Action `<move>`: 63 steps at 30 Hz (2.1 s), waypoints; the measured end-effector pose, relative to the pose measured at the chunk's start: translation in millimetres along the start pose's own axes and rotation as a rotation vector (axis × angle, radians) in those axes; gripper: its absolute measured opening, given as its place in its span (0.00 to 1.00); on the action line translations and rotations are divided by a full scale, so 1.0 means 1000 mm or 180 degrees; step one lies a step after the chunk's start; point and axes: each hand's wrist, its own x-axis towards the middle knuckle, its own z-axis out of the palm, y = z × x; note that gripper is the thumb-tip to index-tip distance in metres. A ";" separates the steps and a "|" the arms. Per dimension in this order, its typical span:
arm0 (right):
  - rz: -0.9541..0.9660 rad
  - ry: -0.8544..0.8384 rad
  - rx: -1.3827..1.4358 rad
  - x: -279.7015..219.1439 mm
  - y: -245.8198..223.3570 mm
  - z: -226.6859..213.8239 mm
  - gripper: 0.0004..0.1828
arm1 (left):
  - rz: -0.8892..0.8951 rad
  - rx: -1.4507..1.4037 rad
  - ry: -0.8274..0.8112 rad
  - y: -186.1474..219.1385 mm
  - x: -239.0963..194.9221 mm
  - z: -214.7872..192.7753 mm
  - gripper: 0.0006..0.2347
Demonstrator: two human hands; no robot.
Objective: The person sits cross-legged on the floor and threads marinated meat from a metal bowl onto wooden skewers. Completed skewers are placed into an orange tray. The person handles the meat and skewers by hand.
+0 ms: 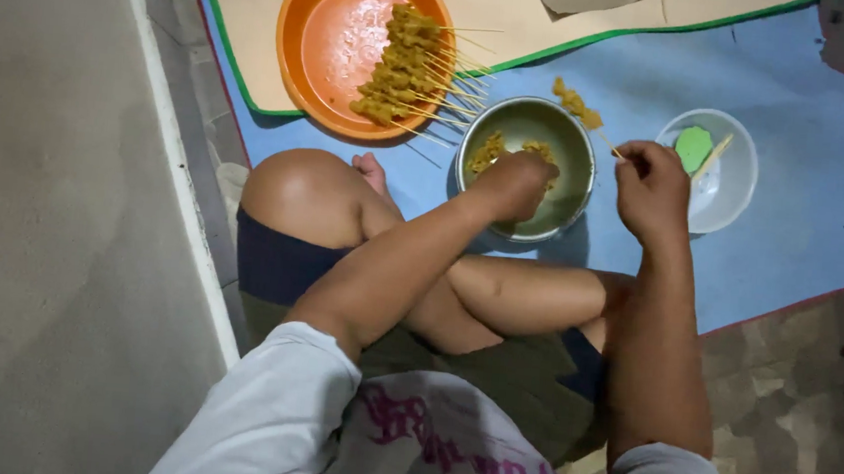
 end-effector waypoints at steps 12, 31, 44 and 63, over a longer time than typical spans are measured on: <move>-0.0605 -0.1205 -0.0734 0.073 -0.107 0.124 0.12 | -0.0831 -0.0979 0.0037 -0.017 0.000 0.021 0.15; -0.0592 -0.1805 -0.1250 0.091 -0.095 0.234 0.18 | -0.1267 -0.0542 -0.0541 -0.032 -0.001 0.041 0.13; 0.0108 -0.0832 -0.0768 0.055 -0.003 -0.006 0.23 | -0.0171 0.0225 -0.0358 -0.015 0.003 -0.003 0.20; 0.1562 0.0267 -0.0363 0.017 0.286 -0.028 0.12 | -0.0259 0.0088 -0.0477 -0.017 0.003 0.004 0.29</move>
